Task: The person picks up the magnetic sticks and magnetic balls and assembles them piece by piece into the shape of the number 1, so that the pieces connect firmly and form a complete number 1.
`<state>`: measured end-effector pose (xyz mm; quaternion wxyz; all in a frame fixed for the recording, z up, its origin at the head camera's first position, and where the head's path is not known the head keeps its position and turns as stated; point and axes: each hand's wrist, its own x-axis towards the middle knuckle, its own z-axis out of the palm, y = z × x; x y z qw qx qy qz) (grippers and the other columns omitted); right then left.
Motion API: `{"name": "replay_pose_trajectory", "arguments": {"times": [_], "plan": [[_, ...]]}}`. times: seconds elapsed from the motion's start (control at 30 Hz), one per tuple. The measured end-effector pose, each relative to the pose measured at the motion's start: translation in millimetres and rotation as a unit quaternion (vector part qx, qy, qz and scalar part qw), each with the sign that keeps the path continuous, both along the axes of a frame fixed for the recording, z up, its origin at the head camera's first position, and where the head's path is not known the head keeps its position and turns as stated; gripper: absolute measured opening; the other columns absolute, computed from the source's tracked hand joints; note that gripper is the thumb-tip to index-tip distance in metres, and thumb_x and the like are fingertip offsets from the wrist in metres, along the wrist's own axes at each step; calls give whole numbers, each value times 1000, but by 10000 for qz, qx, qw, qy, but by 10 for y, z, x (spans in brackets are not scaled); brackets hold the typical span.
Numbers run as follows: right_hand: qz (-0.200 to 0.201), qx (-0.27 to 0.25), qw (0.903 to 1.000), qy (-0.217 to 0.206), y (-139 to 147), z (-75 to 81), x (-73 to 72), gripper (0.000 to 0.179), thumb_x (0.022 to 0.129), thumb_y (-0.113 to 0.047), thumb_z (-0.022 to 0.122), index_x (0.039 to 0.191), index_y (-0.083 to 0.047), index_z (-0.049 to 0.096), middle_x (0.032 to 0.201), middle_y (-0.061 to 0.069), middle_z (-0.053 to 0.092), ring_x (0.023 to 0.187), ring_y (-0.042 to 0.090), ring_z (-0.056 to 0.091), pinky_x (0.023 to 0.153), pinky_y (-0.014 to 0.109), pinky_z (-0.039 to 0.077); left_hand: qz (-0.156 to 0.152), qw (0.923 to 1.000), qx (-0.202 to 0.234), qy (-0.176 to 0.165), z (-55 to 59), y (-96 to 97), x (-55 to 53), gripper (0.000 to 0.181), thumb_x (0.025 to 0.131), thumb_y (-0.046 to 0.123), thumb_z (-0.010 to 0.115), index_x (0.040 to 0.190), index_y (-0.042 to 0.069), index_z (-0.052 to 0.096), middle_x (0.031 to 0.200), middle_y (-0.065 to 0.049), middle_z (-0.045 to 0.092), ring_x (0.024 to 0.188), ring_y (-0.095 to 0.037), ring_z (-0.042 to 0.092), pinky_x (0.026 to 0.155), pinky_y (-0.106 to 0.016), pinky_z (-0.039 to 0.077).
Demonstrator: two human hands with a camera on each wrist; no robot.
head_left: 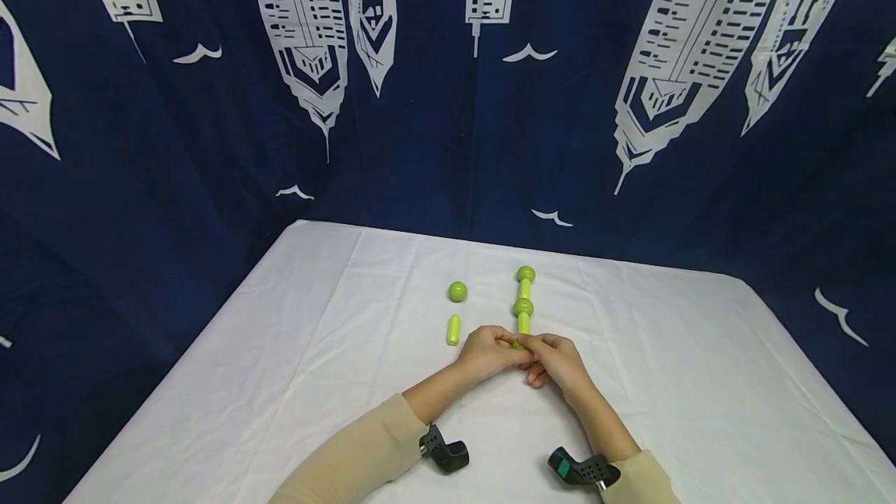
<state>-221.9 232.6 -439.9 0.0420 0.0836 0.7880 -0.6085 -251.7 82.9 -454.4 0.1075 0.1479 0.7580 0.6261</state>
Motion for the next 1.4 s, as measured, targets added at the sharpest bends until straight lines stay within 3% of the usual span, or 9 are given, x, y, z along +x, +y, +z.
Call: {"name": "replay_pose_trajectory", "arguments": {"times": [0.23, 0.57, 0.83, 1.0, 1.2, 1.4], "plan": [[1, -53, 10000, -10, -18, -8, -12, 36, 93, -27, 63, 99, 9, 63, 63, 6, 63, 42, 8, 54, 42, 21, 47, -145, 9965, -722, 389, 106, -158, -47, 34, 74, 18, 82, 99, -1, 70, 75, 2, 69, 69, -5, 61, 63, -21, 50], [-100, 269, 9996, -62, 3, -7, -46, 36, 89, -29, 69, 96, 6, 65, 63, 6, 61, 44, 10, 53, 42, 22, 46, 658, 9862, -1295, 792, 274, -586, -168, 15, 85, 14, 68, 95, 4, 71, 81, 1, 68, 71, -10, 62, 64, -26, 51], [-144, 511, 9984, -169, 25, -26, -89, 36, 87, -31, 72, 95, 4, 63, 60, 4, 58, 41, 9, 49, 40, 21, 44, 1282, 9723, -1506, 1248, 252, -810, -231, 10, 80, 9, 67, 89, 4, 70, 74, 2, 64, 68, -9, 57, 63, -26, 48], [-197, 612, 9977, -198, 10, -30, -111, 38, 88, -32, 72, 98, 4, 62, 60, 4, 57, 41, 9, 48, 40, 22, 43, 1445, 9666, -1721, 1237, 242, -835, -241, 18, 80, 11, 70, 95, 2, 70, 75, 1, 63, 69, -11, 57, 64, -28, 48], [-229, 615, 9977, -160, -5, -38, -120, 39, 87, -32, 72, 98, 4, 61, 60, 4, 57, 40, 8, 48, 40, 21, 43, 1411, 9610, -2133, 1049, 231, -836, -249, 30, 82, 20, 75, 103, -1, 68, 78, -1, 61, 71, -15, 56, 64, -29, 47], [-200, 597, 9979, -135, -1, -47, -107, 41, 88, -33, 72, 100, 5, 61, 60, 5, 58, 40, 8, 48, 40, 21, 44, 1404, 9535, -2464, 1017, 197, -818, -280, 36, 81, 26, 78, 100, -2, 67, 81, -5, 64, 73, -16, 57, 65, -31, 49]]}}
